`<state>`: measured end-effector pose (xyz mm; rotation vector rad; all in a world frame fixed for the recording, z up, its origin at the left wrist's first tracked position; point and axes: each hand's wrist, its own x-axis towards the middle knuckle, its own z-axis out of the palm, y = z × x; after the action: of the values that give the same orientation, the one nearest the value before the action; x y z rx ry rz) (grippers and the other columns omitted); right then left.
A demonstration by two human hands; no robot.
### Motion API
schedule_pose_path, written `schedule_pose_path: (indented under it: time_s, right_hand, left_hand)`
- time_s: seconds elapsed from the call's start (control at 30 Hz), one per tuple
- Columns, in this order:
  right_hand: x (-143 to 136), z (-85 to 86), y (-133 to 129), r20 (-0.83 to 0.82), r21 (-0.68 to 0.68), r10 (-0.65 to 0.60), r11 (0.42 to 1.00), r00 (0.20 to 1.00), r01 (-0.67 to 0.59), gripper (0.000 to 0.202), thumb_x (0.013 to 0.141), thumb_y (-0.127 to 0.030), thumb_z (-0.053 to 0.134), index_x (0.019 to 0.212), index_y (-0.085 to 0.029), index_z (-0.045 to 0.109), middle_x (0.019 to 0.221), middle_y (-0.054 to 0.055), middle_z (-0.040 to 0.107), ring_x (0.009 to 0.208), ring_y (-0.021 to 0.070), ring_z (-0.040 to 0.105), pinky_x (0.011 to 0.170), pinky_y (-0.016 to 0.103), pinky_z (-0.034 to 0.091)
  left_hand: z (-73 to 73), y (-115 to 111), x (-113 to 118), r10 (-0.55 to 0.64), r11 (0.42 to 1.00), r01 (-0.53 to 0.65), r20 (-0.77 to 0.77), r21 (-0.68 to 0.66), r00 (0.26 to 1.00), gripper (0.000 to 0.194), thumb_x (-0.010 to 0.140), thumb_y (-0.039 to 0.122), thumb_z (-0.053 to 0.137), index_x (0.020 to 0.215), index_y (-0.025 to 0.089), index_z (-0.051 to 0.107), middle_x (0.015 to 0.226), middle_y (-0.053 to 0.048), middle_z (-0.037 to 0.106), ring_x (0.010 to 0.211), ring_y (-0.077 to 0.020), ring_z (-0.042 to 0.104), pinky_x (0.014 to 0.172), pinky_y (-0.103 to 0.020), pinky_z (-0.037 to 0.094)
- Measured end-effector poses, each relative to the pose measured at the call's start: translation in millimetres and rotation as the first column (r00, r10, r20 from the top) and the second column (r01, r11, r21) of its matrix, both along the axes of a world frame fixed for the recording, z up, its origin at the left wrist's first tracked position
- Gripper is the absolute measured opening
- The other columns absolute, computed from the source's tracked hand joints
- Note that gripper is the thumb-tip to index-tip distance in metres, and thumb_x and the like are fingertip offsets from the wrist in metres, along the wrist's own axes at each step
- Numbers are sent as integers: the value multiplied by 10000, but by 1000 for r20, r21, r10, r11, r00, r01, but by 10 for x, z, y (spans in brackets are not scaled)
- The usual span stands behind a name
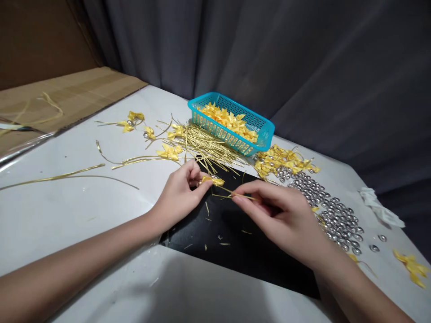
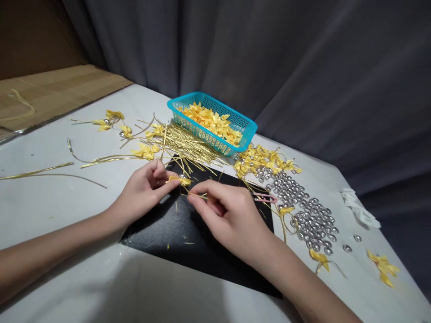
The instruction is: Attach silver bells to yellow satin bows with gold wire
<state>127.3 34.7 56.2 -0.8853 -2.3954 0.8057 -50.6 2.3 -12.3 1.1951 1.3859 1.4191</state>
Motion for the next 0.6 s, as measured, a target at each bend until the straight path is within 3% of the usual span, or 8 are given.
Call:
schedule_pose_path:
  time_s: [0.1,0.27,0.33,0.43,0.53,0.6]
  right_hand:
    - [26,25,-34,64,227,112,966,992,-124,94,838,-114,575,886,-148,649,685,-8,631,517,46,507,513,153,387]
    - [5,1,-39,38,283,202,937,979,-204,151,815,-60,593,923,-147,652,824,1,689,683,60,624,644,123,452]
    - [-19,-25,-32,16,278,190,942,982,-187,147,805,-56,604,910,-144,660,800,-11,685,602,36,585,583,113,430]
    - [-56,-88,-8,-24,248,111,963,994,-102,98,807,-98,619,855,-157,681,658,-43,634,431,9,409,452,135,340]
    - [-80,-177,45,-68,243,-44,968,997,59,73,812,-173,626,802,-161,697,472,-63,439,411,27,292,429,168,276]
    - [-85,-231,86,-74,251,-123,958,990,137,97,811,-204,625,781,-154,703,451,-63,350,423,36,265,434,184,253]
  left_hand:
    - [-6,-16,-3,-57,998,61,-142,26,988,318,778,192,553,677,233,255,656,50,471,700,-138,545,637,-262,391]
    - [53,-89,31,-234,959,275,-359,67,903,280,797,138,483,692,238,244,690,42,532,631,-117,512,596,-244,370]
    - [70,-120,54,-296,933,355,-426,64,855,273,783,109,476,700,239,251,646,66,467,567,-103,456,545,-230,332]
    - [75,-155,88,-323,923,383,-457,42,829,277,765,97,498,705,240,268,600,87,367,513,-97,393,500,-225,285]
    - [75,-173,110,-346,926,377,-365,15,864,292,775,130,515,711,244,253,621,80,426,546,-104,438,533,-229,325]
    - [80,-176,117,-369,922,387,-296,2,881,303,789,152,515,711,246,238,653,63,495,581,-114,480,563,-240,353]
